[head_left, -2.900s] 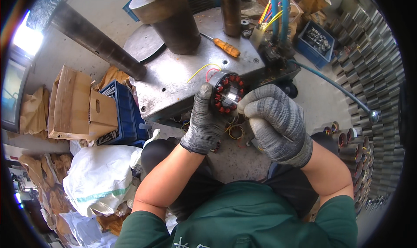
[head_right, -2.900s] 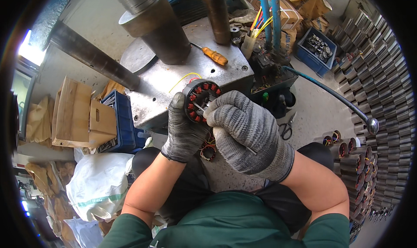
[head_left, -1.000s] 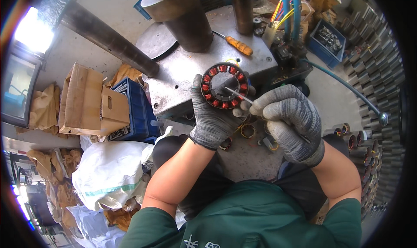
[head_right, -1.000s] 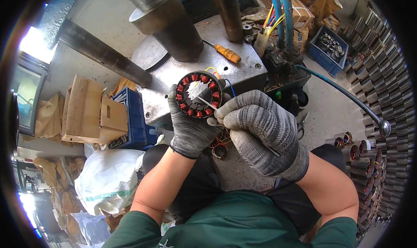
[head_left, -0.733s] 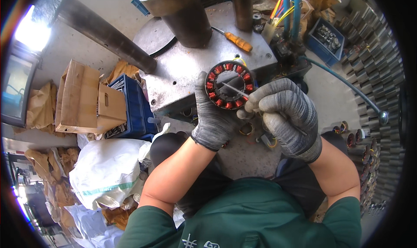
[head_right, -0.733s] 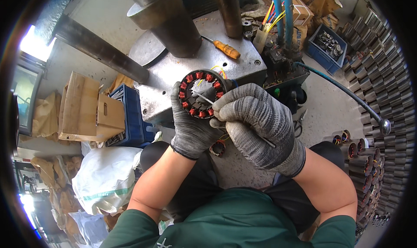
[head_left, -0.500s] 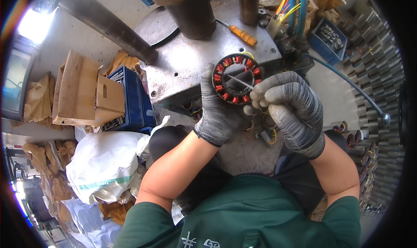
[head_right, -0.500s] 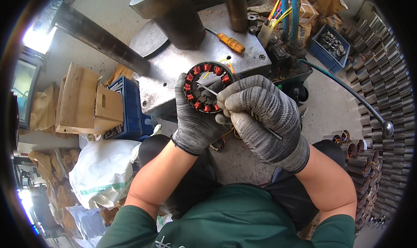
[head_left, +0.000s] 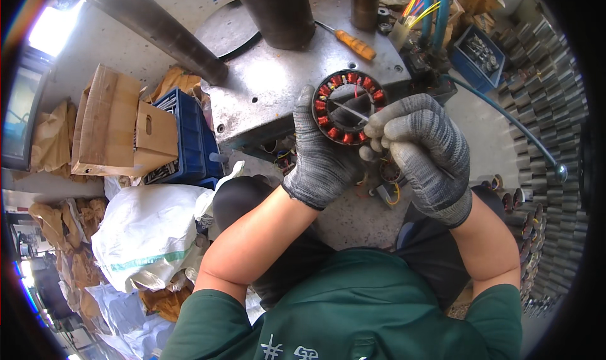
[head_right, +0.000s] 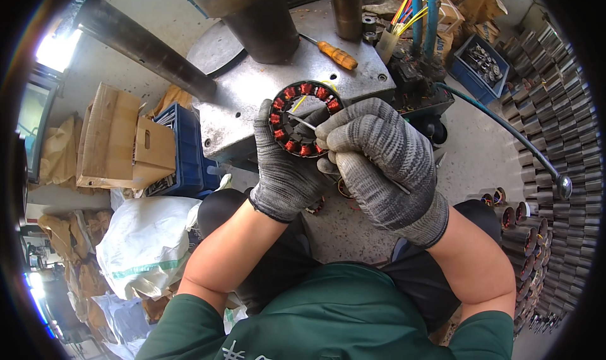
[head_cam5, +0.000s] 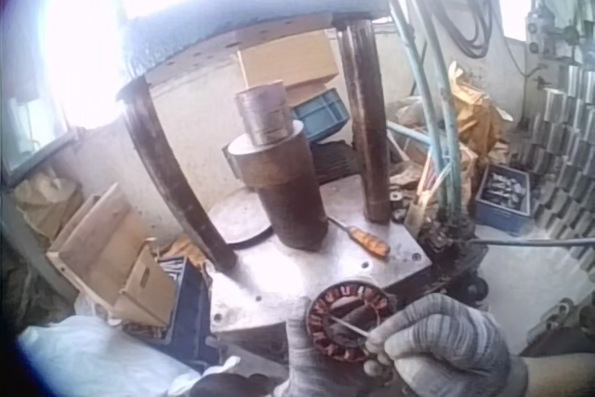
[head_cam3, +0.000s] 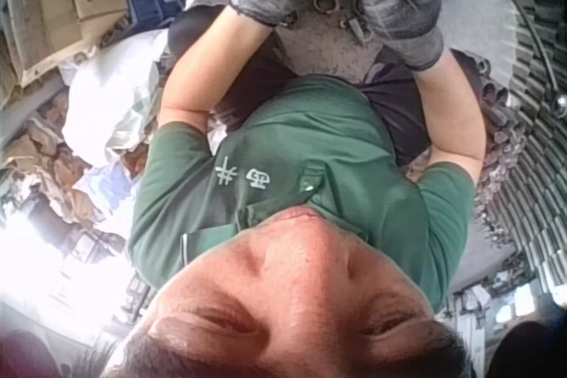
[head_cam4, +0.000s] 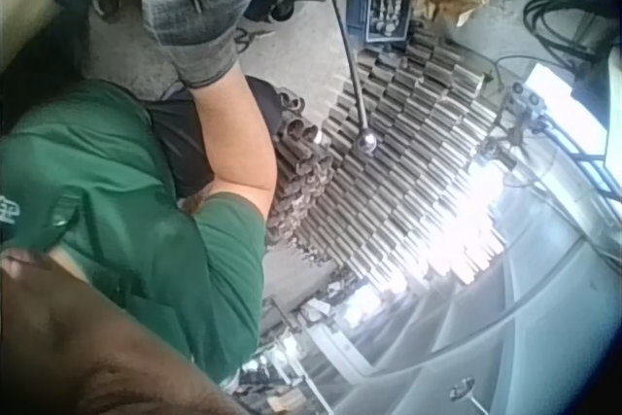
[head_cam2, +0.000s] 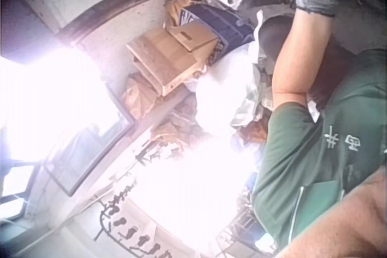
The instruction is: The recorder uses a press machine and hand tools to assemble or repair electric motor components, specifically a stator with copper windings.
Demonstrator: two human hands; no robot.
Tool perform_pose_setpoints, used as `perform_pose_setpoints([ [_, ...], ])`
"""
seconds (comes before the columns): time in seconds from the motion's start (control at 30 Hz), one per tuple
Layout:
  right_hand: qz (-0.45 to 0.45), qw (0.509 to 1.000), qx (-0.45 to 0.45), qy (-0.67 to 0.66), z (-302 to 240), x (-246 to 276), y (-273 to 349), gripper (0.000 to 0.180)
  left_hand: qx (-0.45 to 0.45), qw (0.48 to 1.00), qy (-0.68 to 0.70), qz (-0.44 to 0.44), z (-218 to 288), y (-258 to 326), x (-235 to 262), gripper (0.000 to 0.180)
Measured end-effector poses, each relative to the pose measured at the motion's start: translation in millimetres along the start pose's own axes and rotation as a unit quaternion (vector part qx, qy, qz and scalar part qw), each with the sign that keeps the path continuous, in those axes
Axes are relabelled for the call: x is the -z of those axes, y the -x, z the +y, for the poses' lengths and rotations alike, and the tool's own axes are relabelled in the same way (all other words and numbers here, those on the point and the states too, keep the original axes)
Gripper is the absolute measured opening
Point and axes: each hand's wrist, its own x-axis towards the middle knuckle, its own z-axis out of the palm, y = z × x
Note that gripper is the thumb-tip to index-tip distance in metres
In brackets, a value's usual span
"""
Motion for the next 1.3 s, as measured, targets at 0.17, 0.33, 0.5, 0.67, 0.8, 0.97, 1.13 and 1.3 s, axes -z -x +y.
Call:
perform_pose_setpoints([
  [0.17,-0.038,0.976,0.071,0.204,-0.9,5.1,-12.1,0.013,-0.087,0.987,-0.130,0.026,-5.3,2.6,-2.2,0.096],
  [0.33,0.032,0.999,0.026,0.030,0.9,-0.8,2.8,0.012,-0.064,0.995,-0.077,-0.003,1.1,7.2,-5.1,0.096],
  [0.5,0.026,0.998,0.051,-0.035,-4.2,0.0,5.6,0.012,-0.009,1.000,0.006,-0.006,7.9,-4.7,2.0,0.095],
  [0.67,0.017,0.996,0.083,-0.014,-13.7,18.9,3.8,0.016,0.093,0.980,0.107,-0.137,18.5,-3.6,12.6,0.102],
  [0.8,0.046,0.997,0.053,-0.013,-20.2,28.7,2.2,0.012,0.075,0.986,0.087,-0.120,16.9,-5.8,13.6,0.104],
  [0.97,0.064,0.997,0.030,-0.026,-23.1,34.4,3.8,0.015,0.057,0.988,0.078,-0.118,16.0,-6.0,11.6,0.106],
  [1.13,0.038,0.999,0.026,0.003,-26.8,36.8,2.5,0.015,0.012,0.994,-0.019,-0.103,15.8,-11.2,16.6,0.104],
  [1.3,0.046,0.999,-0.017,0.014,-28.7,35.6,0.7,0.014,-0.012,0.998,-0.064,-0.023,7.6,-7.5,8.9,0.101],
])
